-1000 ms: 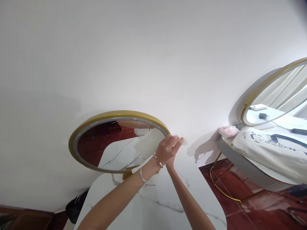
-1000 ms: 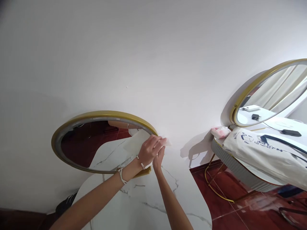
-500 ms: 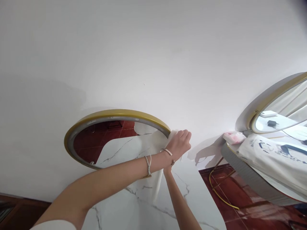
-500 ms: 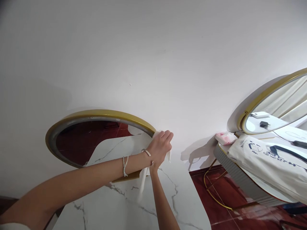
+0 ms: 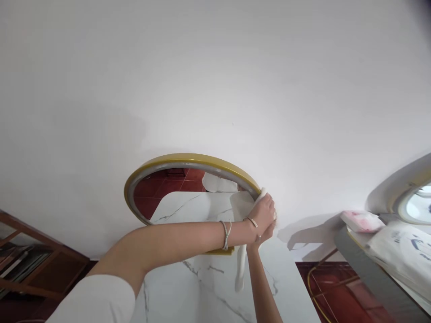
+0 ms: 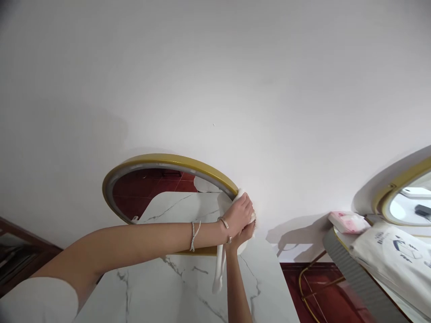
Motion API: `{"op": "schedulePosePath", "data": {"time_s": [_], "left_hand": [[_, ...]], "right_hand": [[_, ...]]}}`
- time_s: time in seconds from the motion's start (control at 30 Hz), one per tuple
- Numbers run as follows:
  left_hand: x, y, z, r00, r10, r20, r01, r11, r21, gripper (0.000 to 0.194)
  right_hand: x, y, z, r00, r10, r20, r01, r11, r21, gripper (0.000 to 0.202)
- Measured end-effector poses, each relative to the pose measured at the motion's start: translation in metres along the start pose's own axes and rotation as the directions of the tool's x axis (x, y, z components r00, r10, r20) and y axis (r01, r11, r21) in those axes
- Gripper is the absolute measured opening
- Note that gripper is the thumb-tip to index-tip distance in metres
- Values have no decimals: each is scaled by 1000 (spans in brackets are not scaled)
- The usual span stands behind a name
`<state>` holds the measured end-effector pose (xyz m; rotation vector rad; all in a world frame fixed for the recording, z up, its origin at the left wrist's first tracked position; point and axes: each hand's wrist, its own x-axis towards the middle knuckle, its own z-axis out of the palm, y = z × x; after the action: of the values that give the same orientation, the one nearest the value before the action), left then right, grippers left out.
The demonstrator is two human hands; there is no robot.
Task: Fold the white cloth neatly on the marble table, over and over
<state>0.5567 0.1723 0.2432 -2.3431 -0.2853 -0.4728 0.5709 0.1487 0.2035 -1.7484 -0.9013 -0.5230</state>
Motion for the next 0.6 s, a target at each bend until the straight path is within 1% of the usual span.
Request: {"op": "schedulePosePath", "data": {"time_s": [0.03,0.1,0.17,0.23,0.27,0.3,0.37,0.43,0.53,0.6], "left_hand": [[-2,-10,-5,999,28,-27,-28,999,31,20],[-6,-34,-21,991,79,-112,-68,993,98,22],[-13,-62,-39,971,107,-213,-76,986,147,23],[-23,-93,-55,954,84,-287,-41,987,153,22],[-30,-109,-61,949,56,-309,-13,990,140,22],[-39,-124,-66,946,20,-325,21,993,120,22],[-59,-152,-72,933,-78,-351,110,991,72,25],[-85,-178,-74,908,-186,-376,206,978,14,27],[-131,-209,-72,854,-335,-397,326,941,-93,28],[-165,-224,-66,804,-439,-401,406,898,-169,28]], "right_hand": [[-5,-2,2,999,33,-37,-33,999,4,31],[-9,-5,8,989,98,-109,-97,995,13,39],[-5,-9,15,966,166,-200,-159,986,51,43],[7,-15,22,938,189,-291,-170,981,90,40],[15,-20,25,932,163,-325,-140,986,93,39],[23,-28,27,932,107,-345,-84,993,80,39],[41,-48,29,934,-68,-351,79,997,17,41],[55,-74,29,910,-259,-324,257,965,-50,42],[66,-120,32,825,-507,-251,488,862,-140,43],[65,-152,38,766,-619,-173,599,785,-155,45]]}}
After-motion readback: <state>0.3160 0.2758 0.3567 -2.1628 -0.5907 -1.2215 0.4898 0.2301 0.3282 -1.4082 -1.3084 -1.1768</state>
